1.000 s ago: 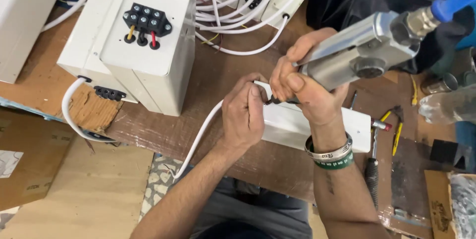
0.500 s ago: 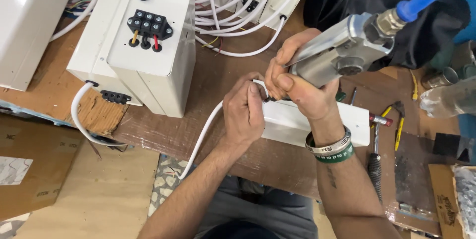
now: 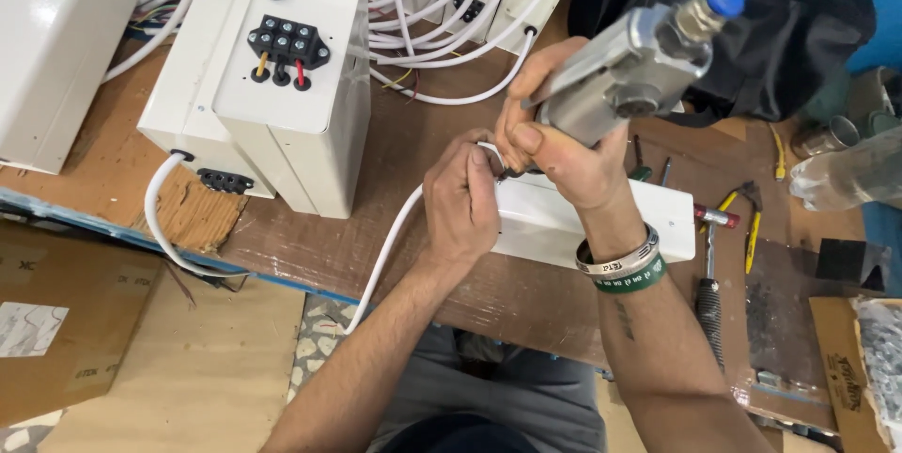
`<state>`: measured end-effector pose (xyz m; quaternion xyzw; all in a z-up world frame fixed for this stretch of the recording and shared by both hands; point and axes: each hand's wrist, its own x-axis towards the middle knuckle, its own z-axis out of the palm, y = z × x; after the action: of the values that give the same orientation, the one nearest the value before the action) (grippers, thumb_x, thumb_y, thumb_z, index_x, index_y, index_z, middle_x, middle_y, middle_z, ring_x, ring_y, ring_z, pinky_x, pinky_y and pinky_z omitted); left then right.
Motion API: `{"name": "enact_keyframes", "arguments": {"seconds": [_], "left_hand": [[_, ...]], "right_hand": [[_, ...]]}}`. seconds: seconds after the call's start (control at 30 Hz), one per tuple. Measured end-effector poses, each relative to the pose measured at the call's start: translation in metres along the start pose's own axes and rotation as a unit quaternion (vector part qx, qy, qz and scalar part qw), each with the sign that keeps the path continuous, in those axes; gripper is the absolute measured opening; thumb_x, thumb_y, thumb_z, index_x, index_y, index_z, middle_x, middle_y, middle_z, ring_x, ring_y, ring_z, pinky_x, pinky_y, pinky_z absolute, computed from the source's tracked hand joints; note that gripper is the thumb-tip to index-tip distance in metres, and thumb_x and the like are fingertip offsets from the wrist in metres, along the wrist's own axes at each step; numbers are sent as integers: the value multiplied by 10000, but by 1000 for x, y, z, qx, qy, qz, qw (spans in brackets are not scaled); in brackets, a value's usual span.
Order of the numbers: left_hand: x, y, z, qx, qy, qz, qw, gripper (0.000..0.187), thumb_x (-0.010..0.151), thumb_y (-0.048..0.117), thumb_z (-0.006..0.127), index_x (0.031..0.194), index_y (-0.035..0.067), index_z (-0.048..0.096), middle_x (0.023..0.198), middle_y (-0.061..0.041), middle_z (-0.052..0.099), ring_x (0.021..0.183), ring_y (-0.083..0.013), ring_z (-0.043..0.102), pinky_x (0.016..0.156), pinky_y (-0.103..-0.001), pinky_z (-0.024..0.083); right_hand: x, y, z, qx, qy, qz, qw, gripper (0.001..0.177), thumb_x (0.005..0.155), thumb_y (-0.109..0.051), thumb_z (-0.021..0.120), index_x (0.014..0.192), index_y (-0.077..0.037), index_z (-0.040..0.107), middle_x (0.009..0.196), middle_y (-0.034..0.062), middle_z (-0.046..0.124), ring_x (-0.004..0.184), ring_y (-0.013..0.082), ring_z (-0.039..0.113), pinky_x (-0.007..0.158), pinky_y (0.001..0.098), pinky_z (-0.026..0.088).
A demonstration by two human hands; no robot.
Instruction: The worker is assembling a white plastic electronic enclosure by inserting screws and using an electric screwdriver to tighten them.
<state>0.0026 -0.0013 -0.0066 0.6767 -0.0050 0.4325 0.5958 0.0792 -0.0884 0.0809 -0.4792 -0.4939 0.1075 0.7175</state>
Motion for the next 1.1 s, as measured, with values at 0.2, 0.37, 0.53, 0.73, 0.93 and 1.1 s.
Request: {"name": "enact_keyframes", "arguments": {"seconds": [0.2,0.37,0.53,0.73,0.93,1.1], "left_hand": [[0,-3,0,8,-3,14,1000,257,1001,65,429,787,1,554,969,-200,674,888,-300,666,719,-404,502],[1,-1,-1,16,-4,18,1000,276,1009,60,424,768,3,545,854,-186,644,931,-330,689,732,-420,509],[0,-1,-1,6,-5,4,1000,279,1013,88,423,784,-8,550,967,-212,675,844,-297,665,697,-401,508],[-1,-8,1,2,-12,12,1000,303,1034,117,404,782,13,537,965,-194,669,748,-221,612,632,-360,495],[0,-2,-1,2,-10,18,1000,277,1026,85,408,792,6,534,897,-177,646,865,-284,656,710,-397,511],[2,2,-2,9,-5,19,1000,284,1016,73,415,771,8,542,872,-179,653,946,-321,683,749,-404,509]], "right_hand": [[12,11,-12,8,-34,-4,999,265,888,-26,661,1117,-47,529,708,56,580,512,144,542,458,260,511],[18,7,-7,47,-7,64,997,264,862,17,631,1103,-24,531,734,80,554,523,138,478,469,285,458],[19,4,-4,34,-24,65,997,305,860,-20,666,1142,-24,549,712,78,588,504,151,515,479,258,467],[15,7,-8,27,-25,67,997,307,868,-2,659,1154,-16,549,739,88,603,510,155,528,483,261,486],[14,4,-4,43,-23,75,996,275,856,-3,656,1109,-15,551,723,83,586,508,142,507,477,254,469],[9,6,-7,58,4,47,997,235,867,39,581,1081,-38,527,719,55,547,539,129,487,501,263,467]]}}
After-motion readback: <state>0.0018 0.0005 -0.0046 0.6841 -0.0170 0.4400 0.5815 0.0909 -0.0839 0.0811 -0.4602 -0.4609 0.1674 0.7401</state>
